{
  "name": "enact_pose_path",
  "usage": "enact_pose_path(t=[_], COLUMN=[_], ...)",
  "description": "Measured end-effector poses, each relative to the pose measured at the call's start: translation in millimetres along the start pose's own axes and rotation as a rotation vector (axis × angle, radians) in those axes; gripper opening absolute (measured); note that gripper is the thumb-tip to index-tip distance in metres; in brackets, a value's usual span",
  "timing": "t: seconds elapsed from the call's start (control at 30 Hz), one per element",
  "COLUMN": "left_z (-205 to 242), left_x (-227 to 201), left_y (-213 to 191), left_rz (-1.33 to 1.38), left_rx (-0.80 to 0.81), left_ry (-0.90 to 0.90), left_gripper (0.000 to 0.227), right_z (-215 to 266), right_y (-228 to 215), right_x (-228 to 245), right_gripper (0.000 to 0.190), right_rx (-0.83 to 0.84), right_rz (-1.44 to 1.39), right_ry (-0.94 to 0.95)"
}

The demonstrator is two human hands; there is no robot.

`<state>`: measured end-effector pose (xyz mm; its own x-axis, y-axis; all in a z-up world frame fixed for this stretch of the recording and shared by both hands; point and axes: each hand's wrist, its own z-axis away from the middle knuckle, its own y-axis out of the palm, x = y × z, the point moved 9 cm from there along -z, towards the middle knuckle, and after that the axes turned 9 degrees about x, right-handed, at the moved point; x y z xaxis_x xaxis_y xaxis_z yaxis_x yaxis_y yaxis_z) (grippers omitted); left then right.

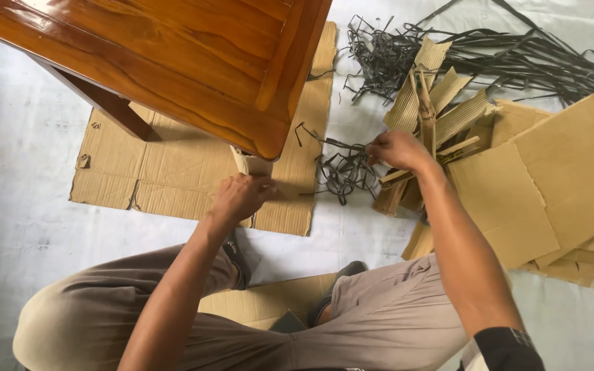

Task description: Wrap cardboard around the legs of a wooden table and secure them with plastic ties.

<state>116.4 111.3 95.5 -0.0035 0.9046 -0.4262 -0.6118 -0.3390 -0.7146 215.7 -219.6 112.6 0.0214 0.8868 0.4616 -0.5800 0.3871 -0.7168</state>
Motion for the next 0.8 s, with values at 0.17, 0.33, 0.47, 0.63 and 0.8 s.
enact_pose_path(t=[0.17, 0.33, 0.47, 0.63, 0.8], left_z=[17, 27, 33, 6, -3], left_x=[21, 51, 51, 33, 16], left_y=[-16, -32, -45, -27, -11], left_rz=[0.135, 0.112, 0.299, 0.439, 0.625], left_rx=[-0.083, -0.201, -0.421, -0.521, -0.608], left_ry=[-0.138, -0.274, -0.131, 0.194, 0.203], left_gripper=[0.040, 0.053, 0.082, 0.097, 0.091], right_z=[-4, -43, -7, -6, -18], right_y=[-7, 17, 1, 16, 44], right_x=[-16, -60, -5, 60, 83], right_gripper=[0.035, 0.037, 0.032, 0.039, 0.028], right_rx=[0.013, -0.047, -0.091, -0.009, 0.036], right_rz=[-0.032, -0.073, -0.228, -0.281, -0.407], right_ry=[0.048, 0.073, 0.004, -0.169, -0.200])
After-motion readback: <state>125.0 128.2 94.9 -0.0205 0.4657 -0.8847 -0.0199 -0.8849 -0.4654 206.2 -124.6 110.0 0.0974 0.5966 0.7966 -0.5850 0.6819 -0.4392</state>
